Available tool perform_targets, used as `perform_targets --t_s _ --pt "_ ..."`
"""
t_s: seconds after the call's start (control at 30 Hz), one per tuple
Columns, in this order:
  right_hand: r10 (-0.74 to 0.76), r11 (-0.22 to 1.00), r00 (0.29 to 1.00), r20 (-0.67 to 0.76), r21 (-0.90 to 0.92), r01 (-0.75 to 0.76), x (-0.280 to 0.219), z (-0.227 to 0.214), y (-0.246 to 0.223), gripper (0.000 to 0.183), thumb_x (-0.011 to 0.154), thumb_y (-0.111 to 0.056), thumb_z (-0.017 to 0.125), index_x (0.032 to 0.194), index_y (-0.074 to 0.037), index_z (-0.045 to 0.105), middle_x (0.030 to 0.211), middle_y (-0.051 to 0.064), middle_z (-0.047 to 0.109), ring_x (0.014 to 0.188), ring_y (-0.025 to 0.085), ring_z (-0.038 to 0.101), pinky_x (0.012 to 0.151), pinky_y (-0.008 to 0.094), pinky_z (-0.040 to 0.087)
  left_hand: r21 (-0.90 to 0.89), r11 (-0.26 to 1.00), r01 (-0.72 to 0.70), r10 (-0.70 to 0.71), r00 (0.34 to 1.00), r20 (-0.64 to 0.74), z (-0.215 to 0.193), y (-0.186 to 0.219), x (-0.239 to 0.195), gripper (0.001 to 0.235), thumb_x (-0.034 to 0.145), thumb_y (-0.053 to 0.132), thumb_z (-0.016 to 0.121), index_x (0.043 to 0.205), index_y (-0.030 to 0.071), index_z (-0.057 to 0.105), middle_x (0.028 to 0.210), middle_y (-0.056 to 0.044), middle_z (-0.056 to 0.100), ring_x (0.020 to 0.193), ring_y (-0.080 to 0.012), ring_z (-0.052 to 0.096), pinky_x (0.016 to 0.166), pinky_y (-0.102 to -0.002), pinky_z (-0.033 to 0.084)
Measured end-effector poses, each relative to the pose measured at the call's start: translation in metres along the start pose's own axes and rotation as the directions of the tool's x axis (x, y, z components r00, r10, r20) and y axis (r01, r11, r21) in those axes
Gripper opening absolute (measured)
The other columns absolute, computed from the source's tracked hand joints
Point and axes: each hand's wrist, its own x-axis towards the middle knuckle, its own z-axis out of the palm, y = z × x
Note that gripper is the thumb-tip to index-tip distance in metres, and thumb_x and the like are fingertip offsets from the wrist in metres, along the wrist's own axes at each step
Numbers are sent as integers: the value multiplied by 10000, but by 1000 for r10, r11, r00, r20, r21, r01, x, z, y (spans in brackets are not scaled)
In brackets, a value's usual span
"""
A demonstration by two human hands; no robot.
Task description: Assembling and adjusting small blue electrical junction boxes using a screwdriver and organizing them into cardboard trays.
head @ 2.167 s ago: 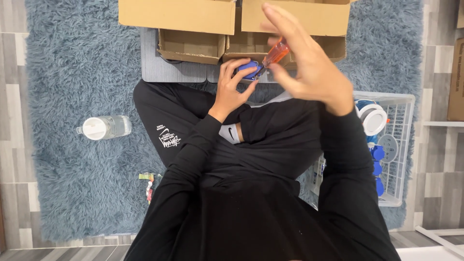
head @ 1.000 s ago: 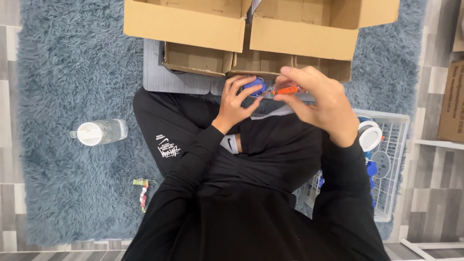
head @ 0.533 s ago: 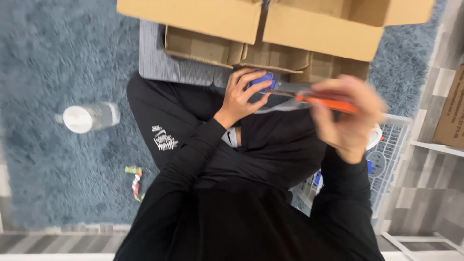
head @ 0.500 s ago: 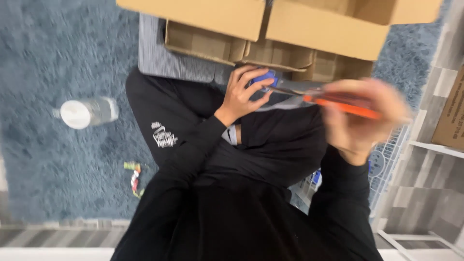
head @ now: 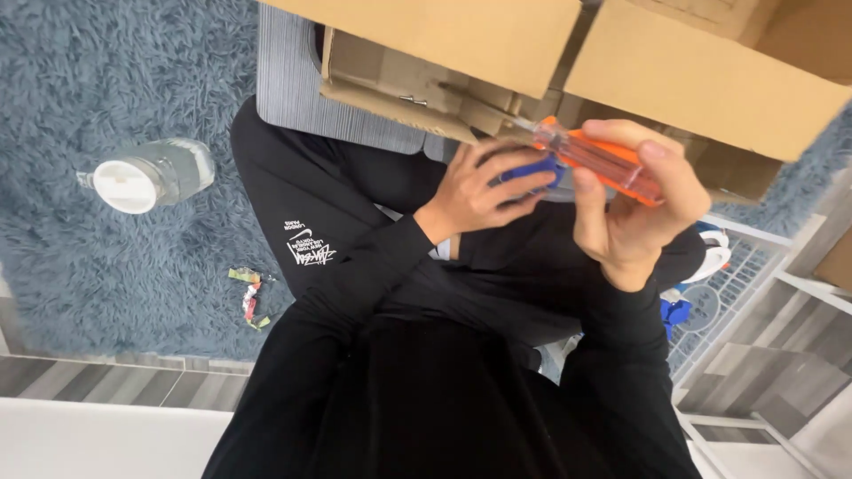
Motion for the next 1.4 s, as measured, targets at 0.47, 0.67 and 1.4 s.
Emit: perform_targets --t_s 0.47,0.67,1.4 --pt "43 999 995 -90 -21 -45 3 13 7 501 1118 -69 653 1492 -174 337 1179 276 698 983 366 694 880 415 527 19 999 -26 27 999 -22 3 0 -6 410 930 311 986 1308 349 832 1428 103 645 1224 -224 647 991 -359 567" --pt "74 997 942 -326 44 -64 -15 1 2 447 1160 -128 583 1541 -219 368 1221 258 641 898 443 700 877 488 589 -43 998 -37 36 999 -12 -9 4 4 448 893 224 1021 1291 290 828 1446 65 669 1228 -227 662 1006 -373 548" --pt "399 775 712 -578 628 75 -165 -13 -43 451 1148 -72 537 1542 -98 321 1200 294 602 1028 398 766 907 458 707 -783 522 339 -375 915 146 -118 63 -57 317 1072 -22 666 1384 -74 679 1142 -249 793 988 -287 819 837 -320 663"
